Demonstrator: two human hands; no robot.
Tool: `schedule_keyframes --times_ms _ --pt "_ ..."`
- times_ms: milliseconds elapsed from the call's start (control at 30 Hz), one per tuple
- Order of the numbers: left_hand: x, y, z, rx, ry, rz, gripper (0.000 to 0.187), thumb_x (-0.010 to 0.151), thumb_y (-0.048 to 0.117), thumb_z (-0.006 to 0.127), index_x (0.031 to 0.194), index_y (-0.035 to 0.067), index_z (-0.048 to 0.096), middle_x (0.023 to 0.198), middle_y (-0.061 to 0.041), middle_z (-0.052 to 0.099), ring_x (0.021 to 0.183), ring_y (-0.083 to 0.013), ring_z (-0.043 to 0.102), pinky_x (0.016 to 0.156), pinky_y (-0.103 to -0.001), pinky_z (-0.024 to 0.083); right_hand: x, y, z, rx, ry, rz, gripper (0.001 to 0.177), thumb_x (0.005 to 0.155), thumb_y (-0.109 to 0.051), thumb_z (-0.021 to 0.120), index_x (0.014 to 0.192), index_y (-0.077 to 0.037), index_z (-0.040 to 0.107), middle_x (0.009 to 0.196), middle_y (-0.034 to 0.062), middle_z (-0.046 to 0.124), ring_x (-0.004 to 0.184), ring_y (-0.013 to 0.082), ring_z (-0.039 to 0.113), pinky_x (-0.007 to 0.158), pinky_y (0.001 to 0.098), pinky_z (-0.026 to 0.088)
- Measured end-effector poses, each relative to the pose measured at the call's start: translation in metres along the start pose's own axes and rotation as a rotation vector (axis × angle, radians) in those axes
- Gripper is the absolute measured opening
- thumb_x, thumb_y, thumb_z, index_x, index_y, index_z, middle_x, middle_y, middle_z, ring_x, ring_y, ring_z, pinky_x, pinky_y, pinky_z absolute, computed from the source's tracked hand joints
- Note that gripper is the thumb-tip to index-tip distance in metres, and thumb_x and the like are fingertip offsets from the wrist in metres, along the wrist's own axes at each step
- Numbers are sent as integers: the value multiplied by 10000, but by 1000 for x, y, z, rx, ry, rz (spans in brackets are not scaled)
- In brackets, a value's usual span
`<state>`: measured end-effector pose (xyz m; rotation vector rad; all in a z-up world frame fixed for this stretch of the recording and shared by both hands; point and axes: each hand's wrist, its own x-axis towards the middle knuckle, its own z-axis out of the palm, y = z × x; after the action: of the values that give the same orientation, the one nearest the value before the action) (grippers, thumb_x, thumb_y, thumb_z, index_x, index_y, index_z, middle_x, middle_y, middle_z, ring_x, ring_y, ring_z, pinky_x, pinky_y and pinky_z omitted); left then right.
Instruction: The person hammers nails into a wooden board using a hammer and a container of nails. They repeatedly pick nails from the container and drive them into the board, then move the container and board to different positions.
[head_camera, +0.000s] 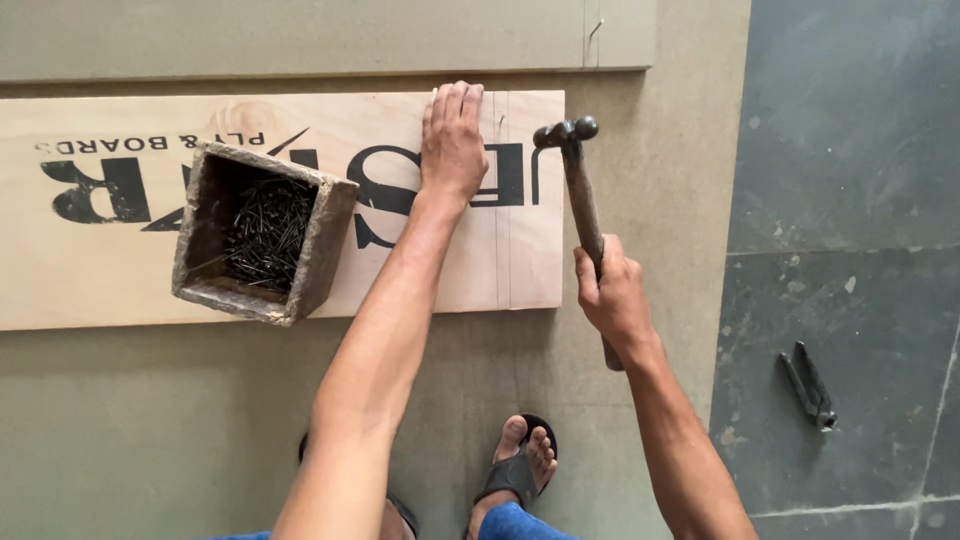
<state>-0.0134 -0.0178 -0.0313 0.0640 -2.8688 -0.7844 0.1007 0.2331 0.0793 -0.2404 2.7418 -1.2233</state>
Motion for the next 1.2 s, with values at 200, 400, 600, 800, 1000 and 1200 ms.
schedule_keyframes --times_ms 200,400,600,800,1000,1200 --pt "-35 22 -44 -111 103 89 625 820 -18 624 1432 -8 504 1451 -238 517 1390 -383 430 1136 -502 374 4 5 22 560 -245 468 183 979 -169 687 922 -36 576 670 24 576 489 143 548 437 332 474" --pt "-107 9 -135 -254 413 -3 213 1032 69 656 1243 48 641 1136 -134 672 1058 -269 672 942 -384 588 11 9 48 799 -346 442 159 949 -140 715 911 -54 586 704 16 579 516 131 566 469 299 471" --pt "-139 -71 -225 -97 465 -293 99 975 78 683 1023 11 738 980 -166 747 882 -309 737 795 -413 612 13 14 53 700 -345 453 192 979 -189 693 893 -54 587 710 25 599 537 133 573 487 298 475" --pt "-141 -95 -212 146 117 -524 132 858 148 797 917 32 775 899 -236 746 881 -414 725 785 -508 581 14 14 57 694 -331 420 198 984 -189 690 884 -56 583 707 22 598 531 131 570 483 290 473" --pt "-127 -117 -192 354 0 -605 49 882 85 757 911 52 779 941 -211 763 874 -348 755 765 -480 607 12 19 59 703 -324 423 186 980 -174 684 883 -66 569 697 15 587 518 123 557 474 288 465" --pt "-132 -102 -218 256 52 -589 64 927 130 750 932 70 773 918 -164 771 813 -312 755 710 -451 615 10 18 56 665 -297 433 190 978 -179 685 888 -66 562 678 18 576 492 121 542 448 291 447"
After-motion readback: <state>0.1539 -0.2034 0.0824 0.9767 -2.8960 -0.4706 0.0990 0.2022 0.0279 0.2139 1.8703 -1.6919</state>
